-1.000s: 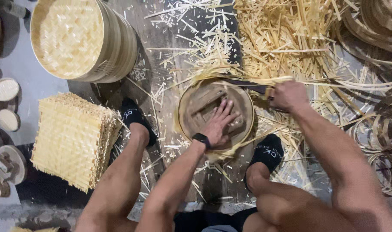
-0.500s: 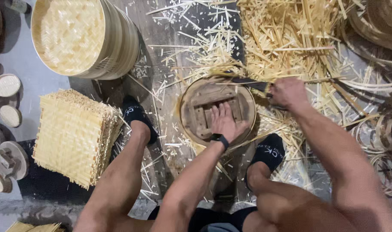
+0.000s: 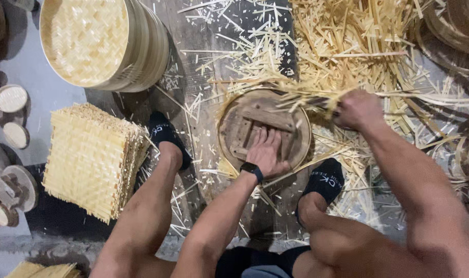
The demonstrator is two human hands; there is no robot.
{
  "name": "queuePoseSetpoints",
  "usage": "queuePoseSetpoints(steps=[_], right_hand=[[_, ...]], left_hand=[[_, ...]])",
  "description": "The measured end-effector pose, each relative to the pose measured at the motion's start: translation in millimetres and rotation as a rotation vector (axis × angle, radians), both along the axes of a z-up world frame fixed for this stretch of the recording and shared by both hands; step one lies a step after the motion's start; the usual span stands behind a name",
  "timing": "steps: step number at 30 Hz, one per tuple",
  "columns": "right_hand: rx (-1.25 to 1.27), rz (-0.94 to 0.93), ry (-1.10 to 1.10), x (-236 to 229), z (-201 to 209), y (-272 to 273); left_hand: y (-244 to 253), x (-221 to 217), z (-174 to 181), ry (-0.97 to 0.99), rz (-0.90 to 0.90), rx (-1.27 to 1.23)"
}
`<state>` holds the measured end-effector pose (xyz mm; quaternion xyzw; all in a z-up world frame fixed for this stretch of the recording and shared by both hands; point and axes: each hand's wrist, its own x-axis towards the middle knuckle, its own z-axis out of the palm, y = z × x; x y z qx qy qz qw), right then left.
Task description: The person assembles a bamboo steamer by placing a circular bamboo frame over a woven bamboo sheet and using a knife to trim the excess material around the frame.
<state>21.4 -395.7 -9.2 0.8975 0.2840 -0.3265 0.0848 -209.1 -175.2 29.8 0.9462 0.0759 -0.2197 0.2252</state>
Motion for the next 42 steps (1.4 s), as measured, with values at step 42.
queuePoseSetpoints(steps=[42], right_hand=[[0.039, 0.055, -0.086, -15.7, -7.4, 34.1]], left_hand=[[-16.0, 2.6, -23.4, -0.343, 0.438, -0.078]])
